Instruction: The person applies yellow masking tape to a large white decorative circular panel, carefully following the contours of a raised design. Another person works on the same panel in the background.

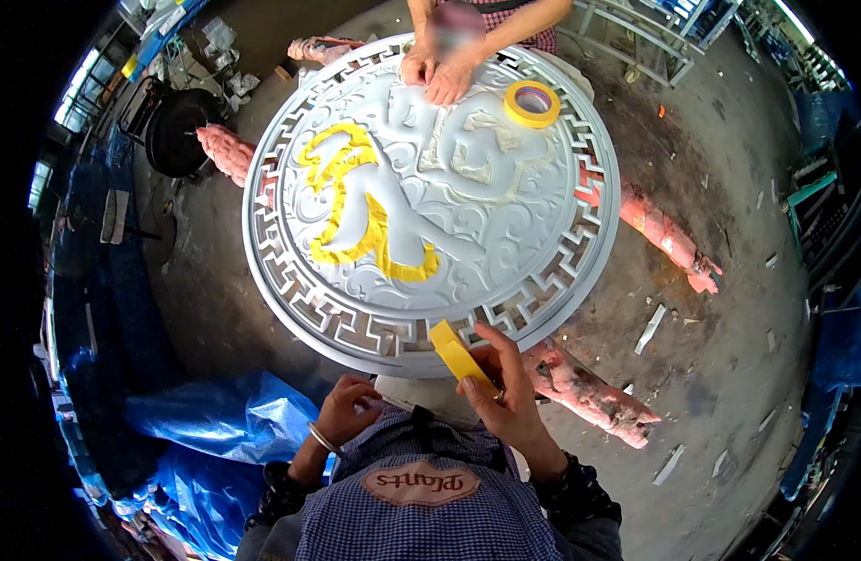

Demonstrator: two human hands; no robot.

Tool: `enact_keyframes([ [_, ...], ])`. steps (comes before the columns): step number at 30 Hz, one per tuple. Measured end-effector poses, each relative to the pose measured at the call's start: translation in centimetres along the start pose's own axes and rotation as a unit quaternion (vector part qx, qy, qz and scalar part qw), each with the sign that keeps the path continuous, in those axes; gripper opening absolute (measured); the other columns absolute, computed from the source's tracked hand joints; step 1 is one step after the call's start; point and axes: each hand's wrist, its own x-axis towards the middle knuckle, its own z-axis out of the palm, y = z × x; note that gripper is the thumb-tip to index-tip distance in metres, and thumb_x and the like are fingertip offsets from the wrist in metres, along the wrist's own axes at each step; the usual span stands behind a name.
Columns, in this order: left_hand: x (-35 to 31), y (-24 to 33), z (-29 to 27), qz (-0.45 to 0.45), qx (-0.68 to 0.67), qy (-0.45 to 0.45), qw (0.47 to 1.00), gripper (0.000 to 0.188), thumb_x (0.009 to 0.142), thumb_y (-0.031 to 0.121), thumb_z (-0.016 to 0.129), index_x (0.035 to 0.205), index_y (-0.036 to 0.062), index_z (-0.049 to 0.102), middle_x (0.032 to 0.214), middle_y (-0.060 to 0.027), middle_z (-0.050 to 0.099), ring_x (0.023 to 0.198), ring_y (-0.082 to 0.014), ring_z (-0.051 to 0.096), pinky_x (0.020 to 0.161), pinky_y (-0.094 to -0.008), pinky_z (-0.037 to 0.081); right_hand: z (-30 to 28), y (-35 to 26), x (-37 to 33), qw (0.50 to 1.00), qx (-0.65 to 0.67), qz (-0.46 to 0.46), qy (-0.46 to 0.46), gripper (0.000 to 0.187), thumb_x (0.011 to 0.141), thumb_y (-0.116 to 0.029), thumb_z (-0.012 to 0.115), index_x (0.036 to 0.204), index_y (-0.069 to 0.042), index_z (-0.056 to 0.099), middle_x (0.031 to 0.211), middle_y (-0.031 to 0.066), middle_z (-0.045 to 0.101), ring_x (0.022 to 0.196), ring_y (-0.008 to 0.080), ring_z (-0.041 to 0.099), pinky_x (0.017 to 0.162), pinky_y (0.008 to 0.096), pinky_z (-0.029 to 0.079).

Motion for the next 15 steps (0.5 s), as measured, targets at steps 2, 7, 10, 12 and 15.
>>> enact_keyframes([
  [2,-2.0,-1.7,-1.5,-0.066,0.098,-0.015,0.993,0.039,0.083,0.008,0.078,0.121,0.0064,0.073,0.104,-0.0144,0.072,0.083,-0.0242,0.076,0.072,-0.0340,0.062,0.0,-0.1,-0.9,1.000,0.006,-0.010,0.006,0.062,0.105,-0.011,0.063,0.159,-0.005,0.034,0.118,0.0115,0.063,0.095,0.0155,0.066,0.087,0.0319,0.053],
  [7,-4.9,-7.3,-4.0,-0.204,0.056,-0.006,0.977,0.039,0.090,0.005,0.068,0.129,0.0038,0.068,0.092,-0.0174,0.078,0.074,-0.0239,0.079,0.067,-0.0341,0.064,0.4,-0.3,-4.0,0.996,-0.027,-0.026,0.078,0.057,0.105,-0.011,0.061,0.157,-0.006,0.037,0.118,0.0106,0.063,0.095,0.0147,0.065,0.087,0.0311,0.053],
  [10,-3.4,-7.6,-4.4,-0.195,-0.038,-0.032,0.980,0.040,0.090,0.003,0.069,0.130,-0.0009,0.065,0.101,-0.0182,0.077,0.076,-0.0237,0.078,0.066,-0.0342,0.064,1.8,-0.9,-6.0,0.988,-0.034,-0.037,0.147,0.055,0.105,-0.010,0.059,0.156,-0.006,0.039,0.117,0.0098,0.063,0.093,0.0137,0.064,0.085,0.0298,0.055],
  [12,-1.9,-7.1,-3.7,-0.174,-0.173,-0.042,0.968,0.039,0.091,0.004,0.070,0.129,-0.0034,0.064,0.108,-0.0178,0.076,0.080,-0.0235,0.077,0.067,-0.0332,0.064,3.0,-1.2,-7.6,0.981,-0.041,-0.043,0.184,0.054,0.105,-0.010,0.060,0.155,-0.006,0.040,0.116,0.0094,0.064,0.093,0.0134,0.063,0.084,0.0294,0.055],
  [15,-0.1,-5.5,-2.2,-0.161,-0.316,-0.070,0.932,0.037,0.092,0.006,0.072,0.128,-0.0037,0.064,0.115,-0.0157,0.075,0.086,-0.0218,0.075,0.066,-0.0290,0.061,4.9,-0.7,-10.2,0.974,-0.052,-0.031,0.220,0.052,0.105,-0.009,0.060,0.154,-0.005,0.043,0.115,0.0092,0.065,0.091,0.0131,0.063,0.081,0.0283,0.054],
])
